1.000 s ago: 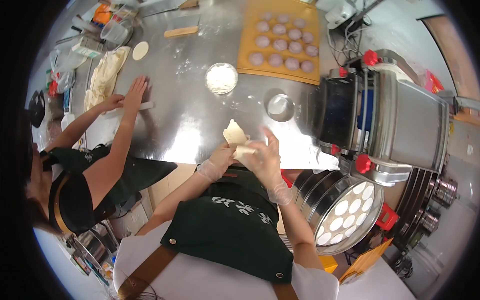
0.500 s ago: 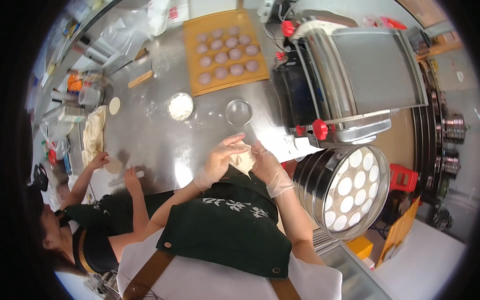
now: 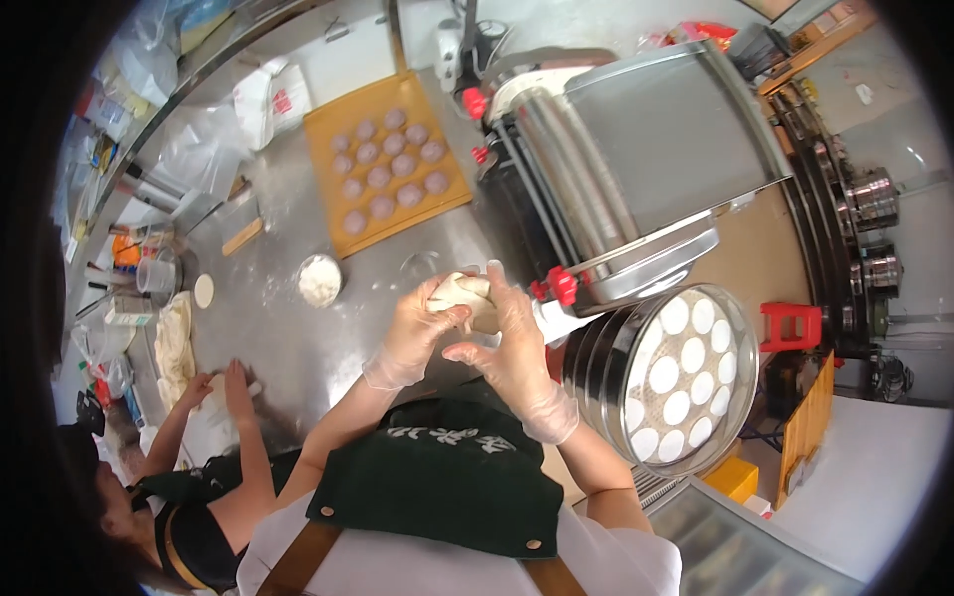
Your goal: Preparing dough circles and filling them with taro filling balls in a commercial bakery setting.
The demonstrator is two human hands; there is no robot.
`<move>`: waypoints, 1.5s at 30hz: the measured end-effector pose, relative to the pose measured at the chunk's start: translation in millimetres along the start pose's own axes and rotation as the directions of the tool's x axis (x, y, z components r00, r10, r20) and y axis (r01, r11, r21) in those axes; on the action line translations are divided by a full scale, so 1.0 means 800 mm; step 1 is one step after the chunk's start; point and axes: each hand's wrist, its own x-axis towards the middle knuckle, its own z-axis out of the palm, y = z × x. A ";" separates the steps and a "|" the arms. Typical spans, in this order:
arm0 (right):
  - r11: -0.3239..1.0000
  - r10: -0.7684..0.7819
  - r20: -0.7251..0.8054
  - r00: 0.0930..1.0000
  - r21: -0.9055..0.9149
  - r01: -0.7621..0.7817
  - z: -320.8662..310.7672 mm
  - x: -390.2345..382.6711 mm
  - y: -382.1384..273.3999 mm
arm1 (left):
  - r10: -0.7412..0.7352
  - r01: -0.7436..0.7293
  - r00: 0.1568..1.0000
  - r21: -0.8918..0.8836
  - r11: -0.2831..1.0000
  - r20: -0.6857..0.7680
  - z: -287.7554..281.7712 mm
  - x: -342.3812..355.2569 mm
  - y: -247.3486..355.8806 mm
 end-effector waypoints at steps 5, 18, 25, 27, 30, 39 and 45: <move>0.964 0.119 -0.223 0.968 0.258 -0.059 -0.062 0.072 -0.043 | 0.256 -0.294 0.952 0.262 0.919 0.170 0.053 0.090 0.058; 0.901 0.139 -0.399 0.906 -0.328 -0.283 -0.180 0.221 0.086 | 0.243 -0.241 0.966 0.034 0.970 -0.087 0.008 0.187 0.073; 0.639 0.009 -0.297 0.955 -0.733 -0.234 -0.164 0.211 0.049 | 0.201 -0.218 0.924 -0.014 0.976 -0.325 -0.041 0.182 0.030; 0.691 -0.100 -0.352 0.931 -0.698 -0.190 -0.164 0.213 0.063 | 0.181 -0.205 0.920 -0.034 0.978 -0.347 -0.047 0.191 0.007; 0.738 -0.255 -0.397 0.882 -0.669 -0.088 -0.161 0.214 0.063 | 0.025 -0.112 0.935 -0.228 0.967 -0.353 -0.057 0.218 -0.044; 0.751 -0.348 -0.417 0.840 -0.661 -0.016 -0.169 0.209 0.051 | -0.311 0.178 0.949 -0.718 0.673 -0.056 -0.010 0.279 -0.103; 0.769 -0.332 -0.435 0.837 -0.638 -0.026 -0.171 0.207 0.046 | -0.274 0.202 0.962 -0.709 0.676 0.013 0.009 0.287 -0.109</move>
